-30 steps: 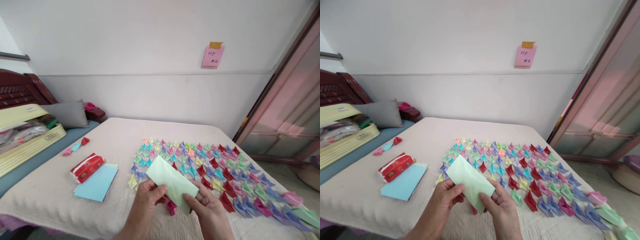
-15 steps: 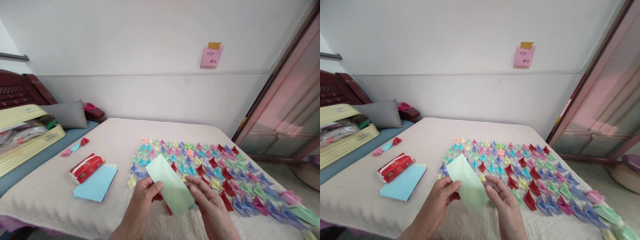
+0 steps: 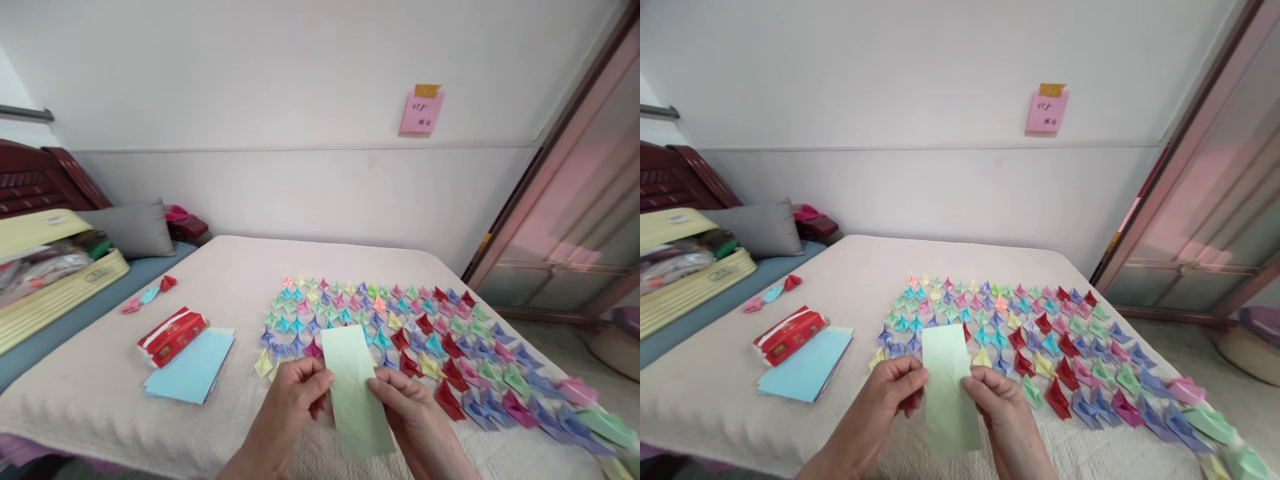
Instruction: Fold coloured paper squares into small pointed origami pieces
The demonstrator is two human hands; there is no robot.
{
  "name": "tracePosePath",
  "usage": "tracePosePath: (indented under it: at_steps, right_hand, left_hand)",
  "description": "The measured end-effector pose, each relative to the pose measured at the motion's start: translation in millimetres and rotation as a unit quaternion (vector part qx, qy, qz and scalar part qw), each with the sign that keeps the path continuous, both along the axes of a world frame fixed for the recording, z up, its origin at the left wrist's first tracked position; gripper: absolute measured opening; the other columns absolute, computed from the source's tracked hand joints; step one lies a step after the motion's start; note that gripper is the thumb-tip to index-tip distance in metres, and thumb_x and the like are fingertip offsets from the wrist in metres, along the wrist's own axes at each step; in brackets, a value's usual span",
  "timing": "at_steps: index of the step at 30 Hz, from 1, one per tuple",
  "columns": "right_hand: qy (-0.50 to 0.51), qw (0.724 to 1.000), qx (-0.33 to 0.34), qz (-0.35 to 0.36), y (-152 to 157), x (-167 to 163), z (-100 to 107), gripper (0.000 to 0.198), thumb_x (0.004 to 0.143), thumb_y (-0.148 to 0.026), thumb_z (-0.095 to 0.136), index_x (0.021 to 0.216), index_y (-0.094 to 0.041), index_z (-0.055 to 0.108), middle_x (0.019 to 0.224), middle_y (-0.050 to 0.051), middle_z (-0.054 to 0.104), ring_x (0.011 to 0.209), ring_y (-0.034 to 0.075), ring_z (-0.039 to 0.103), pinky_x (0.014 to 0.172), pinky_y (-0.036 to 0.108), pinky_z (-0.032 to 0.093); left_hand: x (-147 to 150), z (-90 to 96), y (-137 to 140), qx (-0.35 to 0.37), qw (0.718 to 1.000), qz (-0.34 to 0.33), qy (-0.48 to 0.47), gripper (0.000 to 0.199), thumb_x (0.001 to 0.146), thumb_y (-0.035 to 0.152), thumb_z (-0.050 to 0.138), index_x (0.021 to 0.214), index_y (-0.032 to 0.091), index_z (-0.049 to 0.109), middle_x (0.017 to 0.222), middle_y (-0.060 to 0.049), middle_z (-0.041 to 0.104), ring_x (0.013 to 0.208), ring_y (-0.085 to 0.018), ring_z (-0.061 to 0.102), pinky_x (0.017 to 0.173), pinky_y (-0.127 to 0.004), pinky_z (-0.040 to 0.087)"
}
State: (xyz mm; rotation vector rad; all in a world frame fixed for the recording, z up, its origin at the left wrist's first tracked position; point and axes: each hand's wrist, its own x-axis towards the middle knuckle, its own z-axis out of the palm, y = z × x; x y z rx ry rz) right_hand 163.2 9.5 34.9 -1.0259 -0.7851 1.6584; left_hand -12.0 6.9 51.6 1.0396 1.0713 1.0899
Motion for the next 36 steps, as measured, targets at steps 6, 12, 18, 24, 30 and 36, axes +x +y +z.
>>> tracePosePath:
  at_steps: [6,12,18,24,30,36]
  right_hand:
    - [-0.107,0.989,0.1,-0.022,2,1,3,0.016,0.071,-0.036,0.075,0.068,-0.02,0.077,0.074,0.003,0.069,0.073,0.019,0.056,0.068,0.028,0.041]
    - [-0.203,0.973,0.105,-0.03,4,-3,-1,0.027,0.065,-0.047,0.075,0.06,-0.02,0.073,0.047,-0.003,0.052,0.04,0.009,0.035,0.042,0.025,0.024]
    - [-0.157,0.985,0.076,-0.005,1,-6,-4,0.027,0.073,-0.045,0.071,0.077,-0.018,0.074,0.045,-0.001,0.058,0.043,0.01,0.041,0.046,0.023,0.028]
    - [-0.124,0.986,0.097,-0.053,2,-7,-5,0.026,0.072,-0.039,0.074,0.058,-0.017,0.068,0.062,0.001,0.064,0.058,0.013,0.047,0.055,0.024,0.036]
    - [-0.058,0.989,0.078,-0.115,3,-11,-5,0.022,0.064,-0.027,0.081,0.059,-0.017,0.062,0.094,0.003,0.069,0.063,0.012,0.055,0.056,0.024,0.04]
    - [-0.018,0.985,0.086,-0.152,2,-15,-2,0.043,0.061,-0.024,0.082,0.099,-0.02,0.063,0.101,0.007,0.071,0.07,0.019,0.065,0.061,0.028,0.048]
  left_hand:
    - [-1,-6.2,0,-0.008,0.999,0.01,0.045,0.03,0.083,0.038,0.058,0.062,0.016,0.059,0.039,0.007,0.04,0.038,-0.007,0.028,0.042,-0.022,0.02]
    - [1,-2.7,3,-0.023,0.997,0.053,0.053,0.027,0.079,0.036,0.061,0.062,0.014,0.061,0.05,-0.001,0.058,0.045,-0.01,0.044,0.047,-0.022,0.032]
    - [2,-3.3,2,-0.009,0.997,0.059,0.051,0.023,0.077,0.035,0.063,0.07,0.014,0.069,0.067,-0.006,0.067,0.063,-0.017,0.059,0.059,-0.024,0.043]
    - [5,-8.5,4,0.048,0.993,0.081,0.066,0.022,0.074,0.025,0.065,0.054,0.015,0.065,0.097,-0.01,0.067,0.082,-0.023,0.061,0.069,-0.028,0.046]
    - [11,-13.2,4,0.08,0.991,0.099,0.04,0.014,0.068,0.019,0.069,0.058,0.016,0.059,0.103,-0.01,0.067,0.074,-0.02,0.063,0.063,-0.027,0.045]
    - [14,-12.1,2,0.006,0.994,0.103,-0.024,0.04,0.065,0.019,0.073,0.101,0.018,0.055,0.09,-0.008,0.072,0.065,-0.018,0.066,0.059,-0.025,0.049]
